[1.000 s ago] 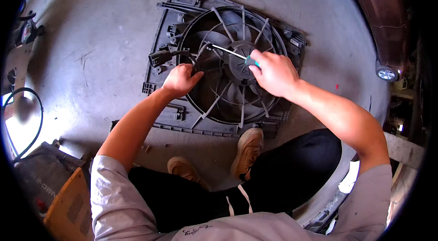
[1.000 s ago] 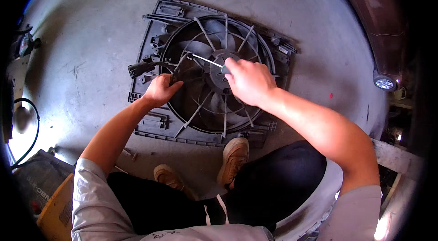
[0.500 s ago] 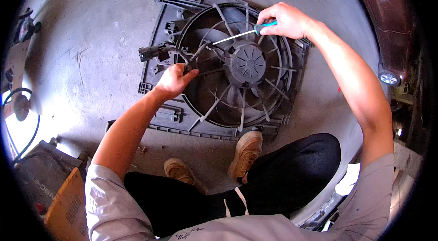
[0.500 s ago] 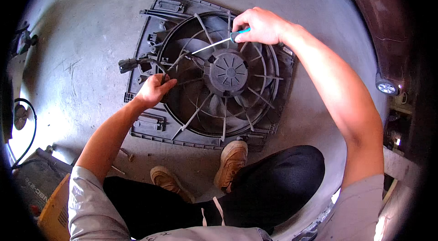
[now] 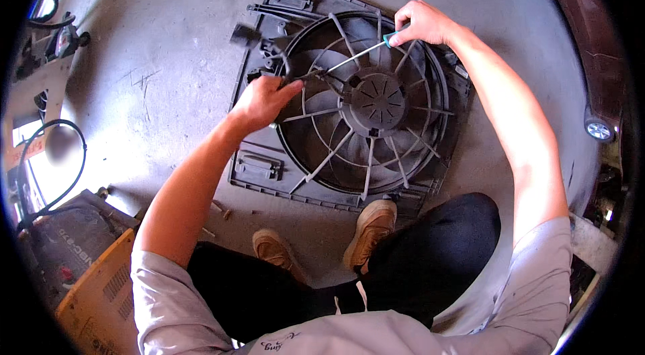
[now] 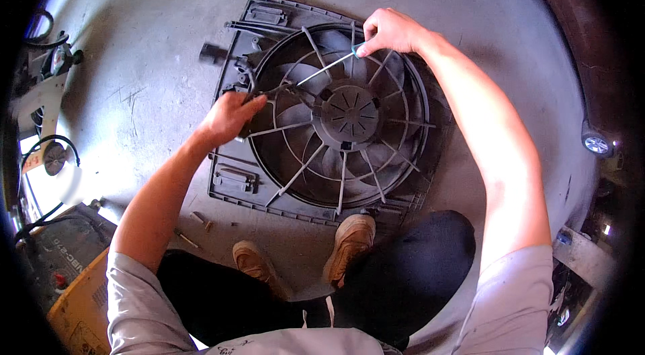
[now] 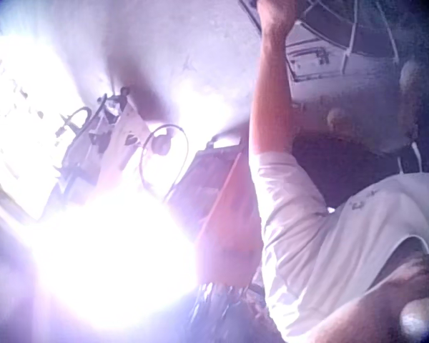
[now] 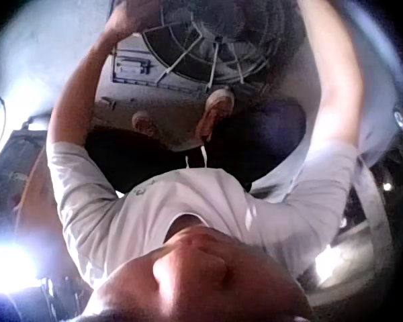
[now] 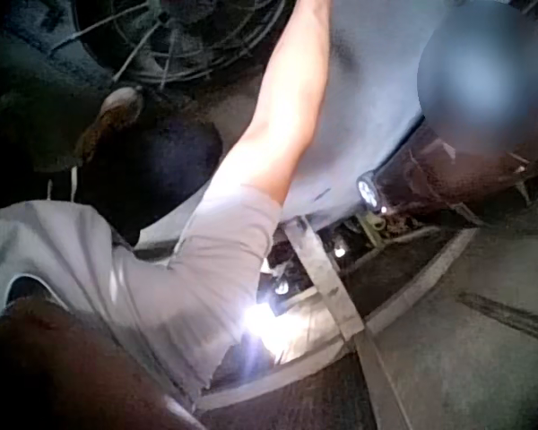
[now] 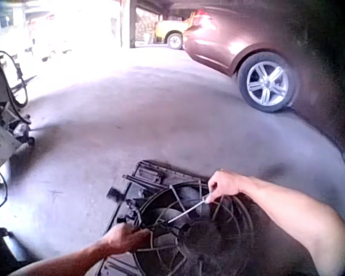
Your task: The person removes an electrical connector and screws from a radiator fan assembly using a screwdriver and pliers while sitting on a concrete floor.
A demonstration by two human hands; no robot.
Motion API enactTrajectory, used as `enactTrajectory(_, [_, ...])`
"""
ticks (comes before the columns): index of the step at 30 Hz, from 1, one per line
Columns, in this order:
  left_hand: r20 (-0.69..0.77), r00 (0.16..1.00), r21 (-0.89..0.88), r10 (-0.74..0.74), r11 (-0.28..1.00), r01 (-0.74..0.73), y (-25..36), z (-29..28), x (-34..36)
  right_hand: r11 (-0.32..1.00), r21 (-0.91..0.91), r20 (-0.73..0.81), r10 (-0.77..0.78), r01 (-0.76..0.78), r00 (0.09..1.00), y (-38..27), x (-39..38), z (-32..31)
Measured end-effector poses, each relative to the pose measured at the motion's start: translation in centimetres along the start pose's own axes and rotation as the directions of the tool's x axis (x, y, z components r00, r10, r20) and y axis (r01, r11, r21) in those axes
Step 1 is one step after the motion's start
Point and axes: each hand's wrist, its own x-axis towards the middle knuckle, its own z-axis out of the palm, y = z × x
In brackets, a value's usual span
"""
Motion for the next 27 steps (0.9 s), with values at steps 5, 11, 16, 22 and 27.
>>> enactTrajectory(5, [-0.009, 0.972, 0.463, 0.235, 0.862, -0.205, 6.2, -1.1, -0.3, 0.999, -0.023, -0.078, 0.022, -0.024, 0.997, 0.6, 1.2, 1.1])
enactTrajectory(11, [0.030, 0.959, 0.602, 0.281, 0.761, -0.242, 6.9, 1.5, -2.9, 0.998, -0.031, -0.151, 0.057, -0.063, 0.987, 1.2, -1.9, 3.2])
enactTrajectory(16, [-0.020, 0.974, 0.598, 0.226, 0.783, -0.170, 6.7, 1.9, -3.9, 0.982, 0.129, -0.186, 0.159, -0.136, 0.969, -5.8, -10.0, 7.0])
enactTrajectory(22, [-0.021, 0.911, 0.643, 0.411, 0.704, -0.303, 6.2, 1.3, -2.6, 0.806, 0.537, -0.161, 0.386, -0.247, 0.909, -6.9, -12.1, 13.2])
enactTrajectory(27, [-0.119, 0.984, 0.471, 0.134, 0.880, -0.063, 7.8, 0.3, -0.3, 0.995, 0.047, -0.187, 0.096, -0.089, 0.978, -3.6, -7.8, 7.3])
